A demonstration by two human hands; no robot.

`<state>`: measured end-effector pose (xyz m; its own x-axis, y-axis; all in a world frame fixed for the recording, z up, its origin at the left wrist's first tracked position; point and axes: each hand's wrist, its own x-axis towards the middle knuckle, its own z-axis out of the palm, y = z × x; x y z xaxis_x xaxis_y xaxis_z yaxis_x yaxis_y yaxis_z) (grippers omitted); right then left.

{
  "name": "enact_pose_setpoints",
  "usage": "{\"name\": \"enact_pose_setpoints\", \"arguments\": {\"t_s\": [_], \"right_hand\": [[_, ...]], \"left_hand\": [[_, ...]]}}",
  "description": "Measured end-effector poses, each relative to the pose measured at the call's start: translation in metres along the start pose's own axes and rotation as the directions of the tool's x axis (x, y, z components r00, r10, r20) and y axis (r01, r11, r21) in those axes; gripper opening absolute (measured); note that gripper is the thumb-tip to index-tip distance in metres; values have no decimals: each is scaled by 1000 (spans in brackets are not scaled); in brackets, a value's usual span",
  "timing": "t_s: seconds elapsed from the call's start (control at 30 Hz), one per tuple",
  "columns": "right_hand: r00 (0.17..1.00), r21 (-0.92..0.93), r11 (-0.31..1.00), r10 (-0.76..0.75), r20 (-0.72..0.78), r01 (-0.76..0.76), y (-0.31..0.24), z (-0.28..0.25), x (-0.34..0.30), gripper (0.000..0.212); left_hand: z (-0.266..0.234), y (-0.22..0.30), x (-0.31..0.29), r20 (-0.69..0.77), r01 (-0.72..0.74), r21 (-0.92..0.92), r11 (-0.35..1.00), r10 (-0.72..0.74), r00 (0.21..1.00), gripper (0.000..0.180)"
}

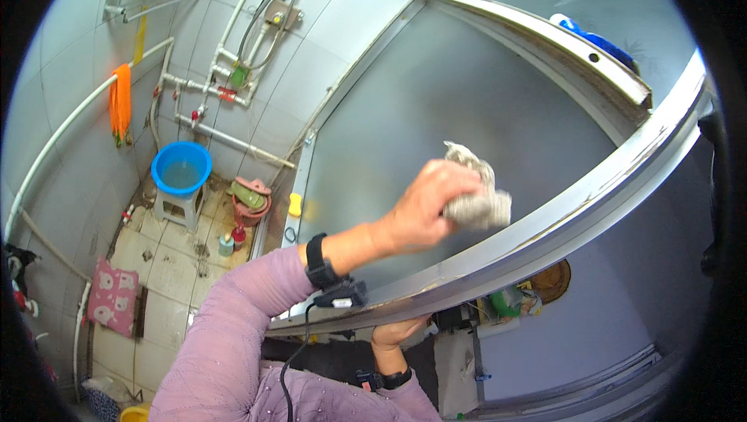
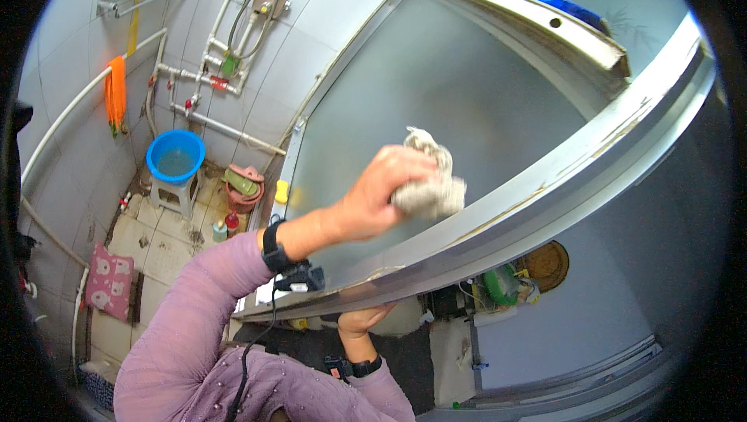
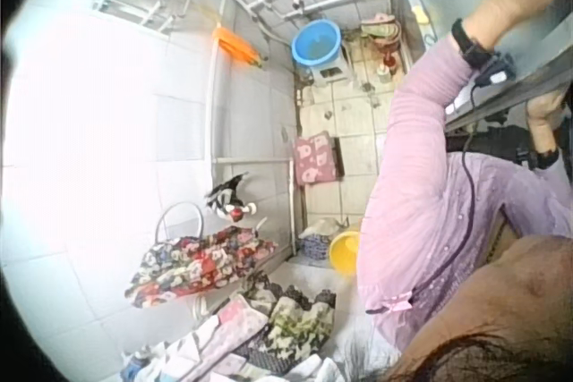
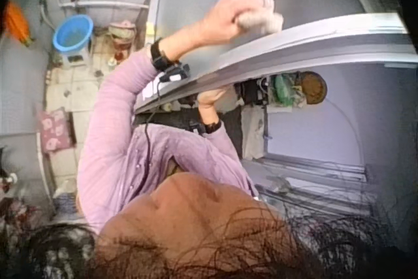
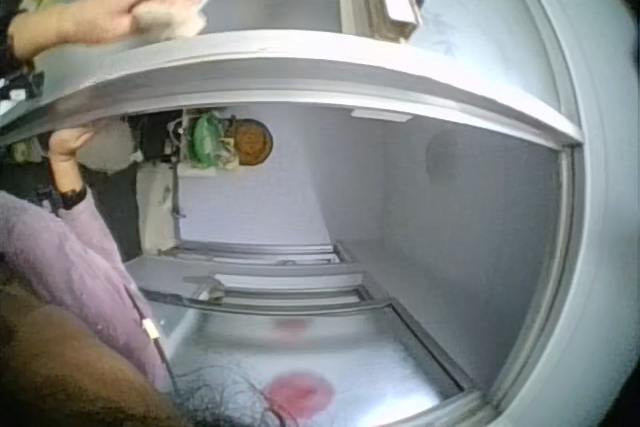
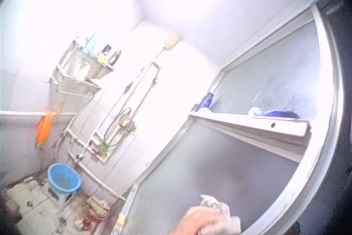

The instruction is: The person cleans a large glass window using a cloth. They wipe the surface, rinse the cloth in a blue basin of water, wring it out, and continue wiping the window until the end of the clip.

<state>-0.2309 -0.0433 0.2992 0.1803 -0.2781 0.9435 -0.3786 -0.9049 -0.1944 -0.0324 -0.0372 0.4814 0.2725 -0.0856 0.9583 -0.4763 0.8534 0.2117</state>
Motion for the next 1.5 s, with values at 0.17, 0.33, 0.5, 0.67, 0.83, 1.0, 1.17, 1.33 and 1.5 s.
{"name": "enact_pose_setpoints", "arguments": {"t_s": [0.17, 0.33, 0.5, 0.67, 0.83, 1.0, 1.17, 1.33, 1.5], "right_hand": [[998, -136, 988, -70, 7, 71, 4, 1, -13, 56], [995, -208, 974, -79, 68, 92, 11, -3, -22, 57], [995, -152, 988, 27, 96, -12, 15, -5, -30, 61], [1000, -212, 977, -28, -9, 25, 15, 1, -38, 60], [987, -447, 882, -157, 15, 147, 10, 0, -39, 57], [989, -349, 931, -138, -55, 110, 7, -2, -37, 53], [984, -325, 932, -176, -15, 161, 11, -4, -33, 50], [985, -585, 793, -158, 67, 167, 12, -5, -31, 47], [850, -728, -641, -219, 479, 245, 14, -7, -24, 45]], "left_hand": [[-3, 5, 17, 55, -250, 34, 968, 248, 967, 39], [19, -72, 103, -81, -223, 189, 956, 241, 967, 39], [9, -152, 172, -191, 131, 279, 951, -79, 978, 29], [17, -147, 174, -274, 356, 366, 860, -266, 924, 28], [42, -74, 133, -180, -178, 183, 967, 211, 961, 43], [33, -120, 180, -202, -222, 250, 943, 274, 940, 46], [13, -232, 196, -223, 49, 358, 933, 35, 974, 28], [-16, -331, 110, -281, 367, 405, 838, -268, 922, 31], [-56, -368, -65, -253, 790, 440, 426, -786, 564, 47]]}}
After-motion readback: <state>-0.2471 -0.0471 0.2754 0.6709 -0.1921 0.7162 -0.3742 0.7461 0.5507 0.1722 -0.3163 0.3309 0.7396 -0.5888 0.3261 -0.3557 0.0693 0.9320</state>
